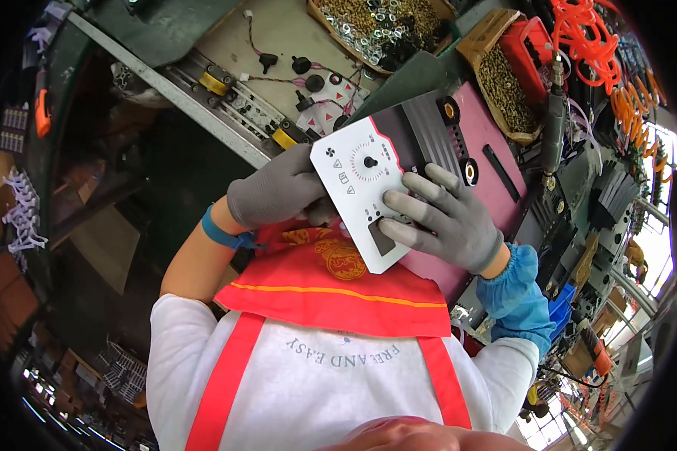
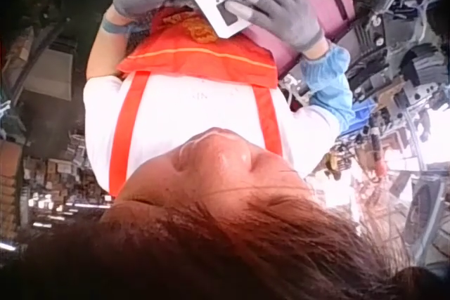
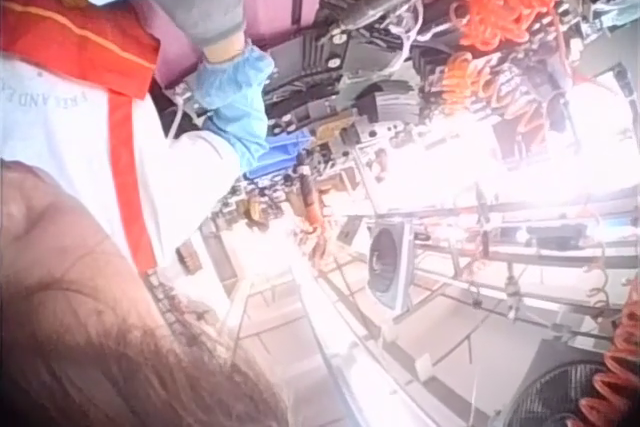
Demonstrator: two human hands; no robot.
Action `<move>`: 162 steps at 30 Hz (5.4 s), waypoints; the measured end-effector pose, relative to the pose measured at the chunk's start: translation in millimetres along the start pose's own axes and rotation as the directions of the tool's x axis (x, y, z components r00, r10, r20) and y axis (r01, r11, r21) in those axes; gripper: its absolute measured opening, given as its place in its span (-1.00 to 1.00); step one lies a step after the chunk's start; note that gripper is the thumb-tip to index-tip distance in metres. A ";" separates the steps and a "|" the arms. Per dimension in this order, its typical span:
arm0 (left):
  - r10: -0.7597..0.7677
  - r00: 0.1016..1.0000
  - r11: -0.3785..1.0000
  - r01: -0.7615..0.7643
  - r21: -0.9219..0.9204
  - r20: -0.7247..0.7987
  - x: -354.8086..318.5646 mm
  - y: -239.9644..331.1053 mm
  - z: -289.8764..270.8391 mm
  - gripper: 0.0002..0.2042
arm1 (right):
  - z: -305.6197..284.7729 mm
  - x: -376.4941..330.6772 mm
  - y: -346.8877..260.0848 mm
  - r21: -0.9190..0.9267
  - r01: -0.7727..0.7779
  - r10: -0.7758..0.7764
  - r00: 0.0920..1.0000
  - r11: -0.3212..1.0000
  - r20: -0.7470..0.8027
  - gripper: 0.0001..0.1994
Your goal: Assembling internal components and attaching the faceplate of an inverter welding machine.
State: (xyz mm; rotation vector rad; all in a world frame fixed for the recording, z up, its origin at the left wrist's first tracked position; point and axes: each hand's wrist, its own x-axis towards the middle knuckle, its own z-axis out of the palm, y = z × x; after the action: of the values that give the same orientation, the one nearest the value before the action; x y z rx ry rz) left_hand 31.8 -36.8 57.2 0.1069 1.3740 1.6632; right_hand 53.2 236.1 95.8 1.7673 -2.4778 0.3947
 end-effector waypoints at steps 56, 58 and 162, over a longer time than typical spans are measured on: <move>-0.075 0.990 0.983 0.053 -0.177 -0.120 -2.1 3.6 22.0 -0.49 | 6.1 36.2 17.1 0.394 -0.460 0.520 0.852 0.796 -0.055 -0.67; -0.096 0.989 0.984 0.077 -0.161 -0.115 -3.3 8.2 22.7 -0.52 | 6.3 37.9 19.0 0.390 -0.455 0.508 0.860 0.800 -0.039 -0.68; -0.012 0.937 0.989 -0.040 -0.141 -0.350 -15.8 39.2 40.6 -0.65 | -82.5 18.7 15.4 0.762 0.030 0.688 0.408 0.647 -0.600 -0.77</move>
State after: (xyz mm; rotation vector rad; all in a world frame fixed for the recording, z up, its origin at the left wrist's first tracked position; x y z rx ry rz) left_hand 41.3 -15.5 111.0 -0.2791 1.5056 1.8514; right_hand 25.1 244.1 176.7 0.5895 -1.8835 1.9137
